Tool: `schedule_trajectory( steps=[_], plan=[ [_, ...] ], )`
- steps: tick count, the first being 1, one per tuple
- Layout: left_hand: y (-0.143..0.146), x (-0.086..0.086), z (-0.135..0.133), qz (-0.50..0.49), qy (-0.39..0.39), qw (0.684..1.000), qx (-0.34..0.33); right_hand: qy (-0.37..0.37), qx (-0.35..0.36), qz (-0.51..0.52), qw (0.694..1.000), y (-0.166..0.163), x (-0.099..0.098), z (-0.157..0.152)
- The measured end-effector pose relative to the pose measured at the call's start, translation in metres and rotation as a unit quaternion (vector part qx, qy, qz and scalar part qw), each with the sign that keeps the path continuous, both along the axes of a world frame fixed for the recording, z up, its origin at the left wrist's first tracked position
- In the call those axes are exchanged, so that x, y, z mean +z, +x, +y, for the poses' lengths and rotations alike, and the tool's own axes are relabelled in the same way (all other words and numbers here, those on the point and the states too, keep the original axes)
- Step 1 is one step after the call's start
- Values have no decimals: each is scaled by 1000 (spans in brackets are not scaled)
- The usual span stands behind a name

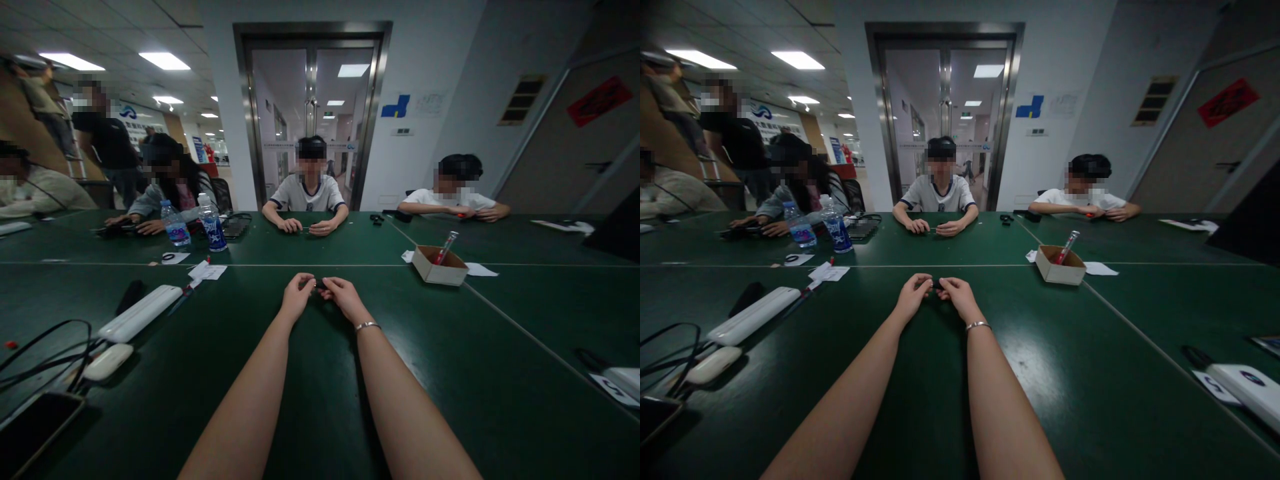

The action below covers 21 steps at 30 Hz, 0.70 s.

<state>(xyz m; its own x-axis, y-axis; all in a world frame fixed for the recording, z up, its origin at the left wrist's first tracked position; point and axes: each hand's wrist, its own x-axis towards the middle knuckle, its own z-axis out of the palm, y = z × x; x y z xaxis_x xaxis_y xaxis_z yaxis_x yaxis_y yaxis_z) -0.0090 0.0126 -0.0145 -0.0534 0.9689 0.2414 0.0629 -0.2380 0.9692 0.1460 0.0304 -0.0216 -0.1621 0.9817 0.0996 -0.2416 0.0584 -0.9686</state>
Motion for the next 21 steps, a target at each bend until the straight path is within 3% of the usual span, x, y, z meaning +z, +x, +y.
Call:
schedule_trajectory(
  steps=[21],
  plan=[
    [-3, 2, 1, -4, 60, 998, -20, 3, 3, -11, 1000, 1, 0, 0]
  ],
)
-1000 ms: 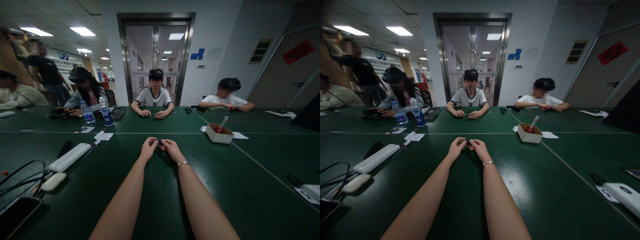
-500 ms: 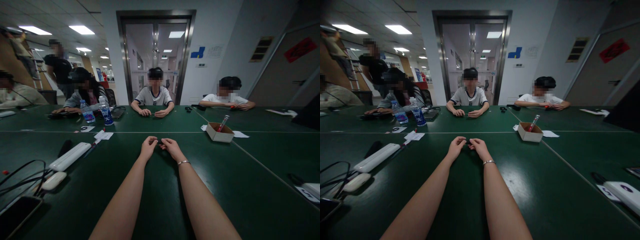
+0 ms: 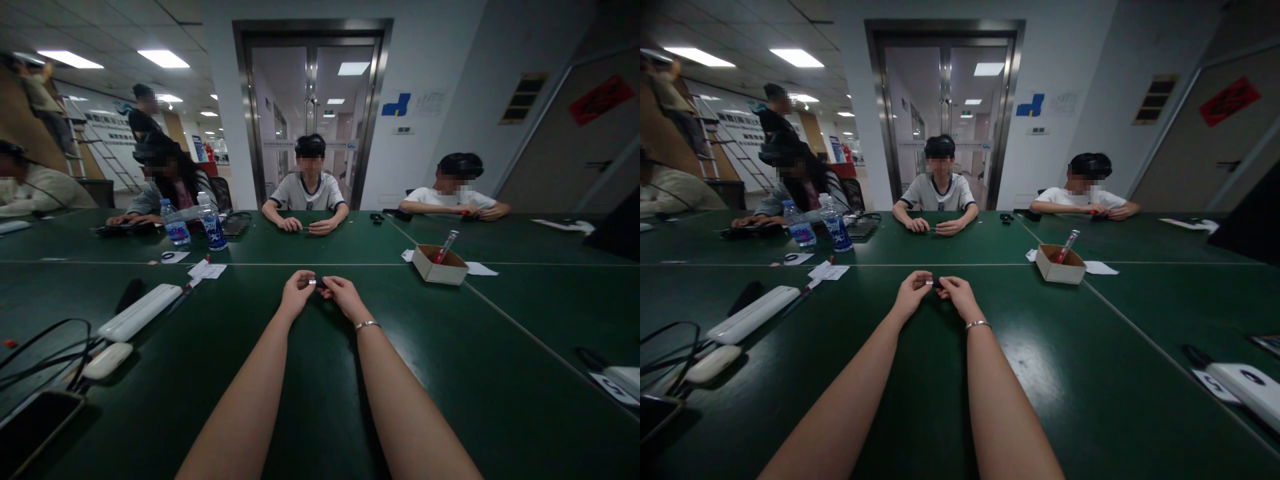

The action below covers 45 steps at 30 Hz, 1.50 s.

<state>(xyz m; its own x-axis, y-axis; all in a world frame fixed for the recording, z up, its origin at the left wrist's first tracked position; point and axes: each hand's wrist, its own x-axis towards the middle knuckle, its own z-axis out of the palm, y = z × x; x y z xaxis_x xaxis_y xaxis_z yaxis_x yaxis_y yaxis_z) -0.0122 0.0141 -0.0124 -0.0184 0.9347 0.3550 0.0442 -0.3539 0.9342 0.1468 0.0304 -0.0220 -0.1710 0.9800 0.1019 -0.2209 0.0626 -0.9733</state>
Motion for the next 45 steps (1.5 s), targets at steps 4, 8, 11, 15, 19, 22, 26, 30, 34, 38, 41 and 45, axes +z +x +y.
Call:
schedule_trajectory(
  steps=[4, 8, 11, 15, 19, 22, 26, 30, 34, 38, 41, 45],
  plan=[
    [1, -7, 4, 28, -52, 998, 5, 5, 8, -1, 1000, 0, 1, -1],
    [5, -7, 1, 53, -58, 997, 10, 0, 5, 16, 1000, -1, 2, -2],
    [7, -2, -2, 43, -59, 997, 5, -11, -5, 35, 999, -1, 2, -2],
    [6, 0, -4, 51, -55, 997, 3, -3, 9, 27, 1000, -1, 3, -2],
    [7, 0, -4, 61, -66, 996, 15, 1, 4, 30, 1000, -1, 2, -2],
    [7, 1, -5, 69, -61, 996, 15, 1, 6, 34, 999, -1, 2, -2],
    [7, 1, -5, 83, -70, 994, 22, -1, 13, 34, 999, 0, 2, -2],
    [7, -3, -2, 65, -57, 995, 41, -6, 2, 38, 999, 1, 3, -3],
    [6, -4, -1, 82, -49, 995, 24, -6, -1, 23, 1000, 0, 4, -3],
    [6, -2, -5, 95, -63, 993, 35, -10, -4, 38, 999, 0, 5, -4],
    [6, 1, -7, 79, -61, 994, 48, -17, -4, 57, 998, 1, 4, -4],
    [5, 2, -6, 81, -51, 994, 47, -14, -1, 51, 999, 1, 4, -4]
  ],
)
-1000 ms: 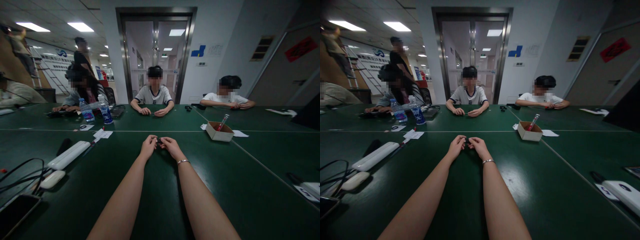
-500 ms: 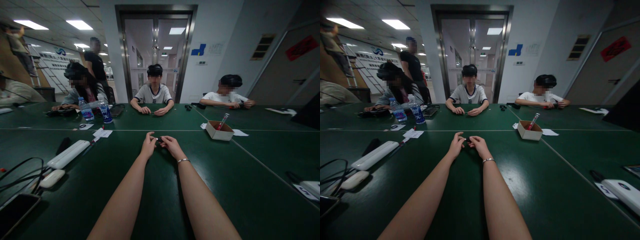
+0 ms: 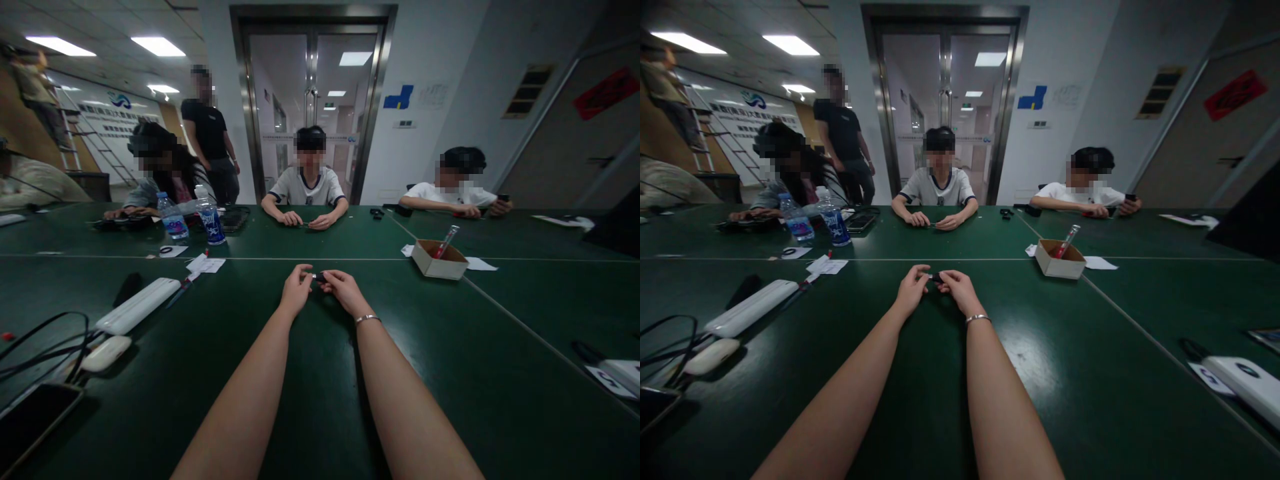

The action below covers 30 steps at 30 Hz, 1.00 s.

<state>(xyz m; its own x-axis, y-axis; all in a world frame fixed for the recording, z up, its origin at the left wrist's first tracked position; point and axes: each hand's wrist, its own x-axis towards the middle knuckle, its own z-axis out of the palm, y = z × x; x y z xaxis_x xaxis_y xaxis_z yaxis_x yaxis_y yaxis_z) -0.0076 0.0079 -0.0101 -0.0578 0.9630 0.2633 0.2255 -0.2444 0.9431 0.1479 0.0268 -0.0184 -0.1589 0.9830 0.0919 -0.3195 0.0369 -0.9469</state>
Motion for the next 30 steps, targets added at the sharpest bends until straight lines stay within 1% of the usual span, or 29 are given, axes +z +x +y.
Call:
schedule_trajectory(
  steps=[6, 10, 13, 17, 22, 26, 30],
  plan=[
    [1, 0, 0, 6, -20, 1000, -10, -3, -8, -11, 1000, 0, 1, -1],
    [1, 2, -2, -3, -2, 1000, -5, -5, -5, -2, 1000, -1, 1, -1],
    [0, 3, -3, 2, -3, 1000, -11, -4, -1, -13, 1000, -1, 1, 0],
    [0, 0, -1, 18, -7, 1000, -15, -3, -3, -16, 1000, -1, 2, 0],
    [1, -6, 3, 21, 16, 1000, -11, -1, -1, -6, 1000, -1, 0, 0],
    [1, -6, 4, 14, 8, 1000, -21, 2, -2, -8, 1000, -2, -1, 1],
    [0, -5, 5, -3, 36, 999, -5, -1, -4, 6, 1000, -2, 0, 0]
  ],
)
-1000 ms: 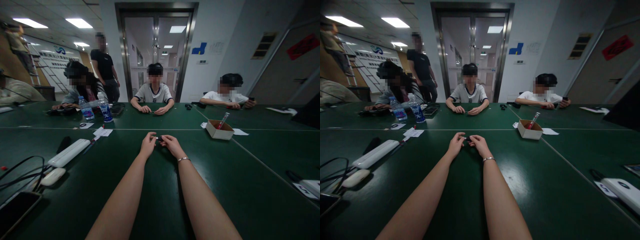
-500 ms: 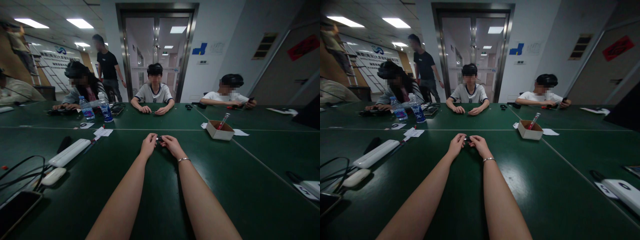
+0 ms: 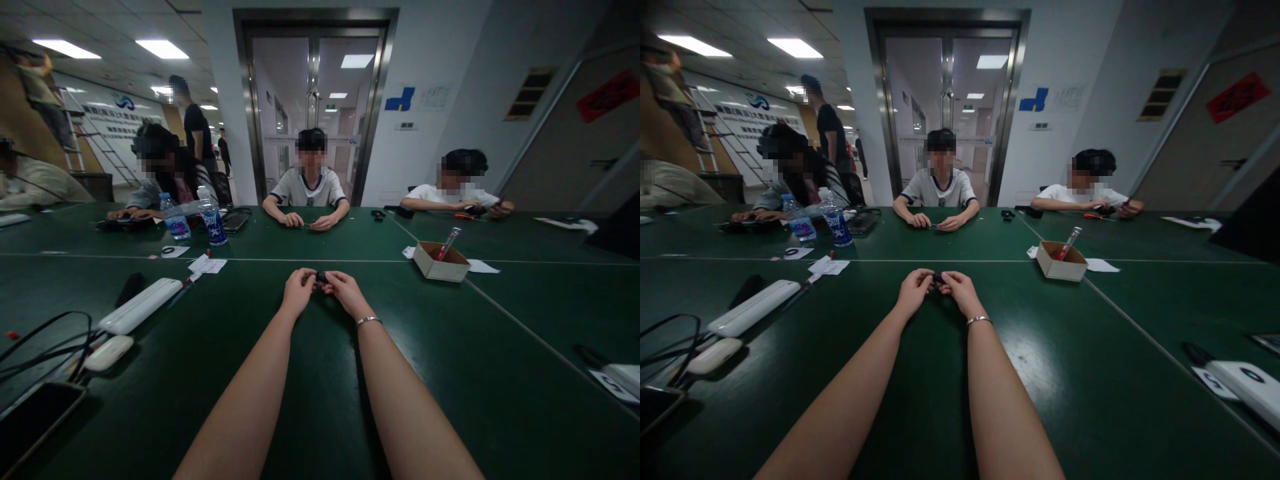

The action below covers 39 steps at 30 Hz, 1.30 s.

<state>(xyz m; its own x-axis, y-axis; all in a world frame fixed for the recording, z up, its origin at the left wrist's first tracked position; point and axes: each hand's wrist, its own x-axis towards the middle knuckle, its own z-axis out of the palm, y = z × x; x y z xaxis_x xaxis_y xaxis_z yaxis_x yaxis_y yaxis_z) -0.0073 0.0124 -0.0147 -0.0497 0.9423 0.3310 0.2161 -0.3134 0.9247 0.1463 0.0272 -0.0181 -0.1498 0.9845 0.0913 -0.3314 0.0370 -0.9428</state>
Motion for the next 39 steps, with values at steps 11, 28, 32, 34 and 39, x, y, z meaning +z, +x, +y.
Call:
schedule_trajectory(
  steps=[11, 28, 32, 34, 39],
  plan=[
    [-5, 2, -1, -35, 7, 999, -37, 11, 8, -17, 1000, 1, -1, 0],
    [-7, 4, -1, 27, -68, 997, 38, 57, 33, -62, 996, 3, -1, -3],
    [-5, 10, -5, 41, -77, 995, 57, 66, 33, -72, 995, 3, -3, -2],
    [-5, 11, -6, 44, -77, 994, 64, 72, 29, -80, 994, 3, -5, -1],
    [-3, 13, -9, 45, -76, 993, 82, 83, 14, -94, 992, 2, -6, 0]
  ],
)
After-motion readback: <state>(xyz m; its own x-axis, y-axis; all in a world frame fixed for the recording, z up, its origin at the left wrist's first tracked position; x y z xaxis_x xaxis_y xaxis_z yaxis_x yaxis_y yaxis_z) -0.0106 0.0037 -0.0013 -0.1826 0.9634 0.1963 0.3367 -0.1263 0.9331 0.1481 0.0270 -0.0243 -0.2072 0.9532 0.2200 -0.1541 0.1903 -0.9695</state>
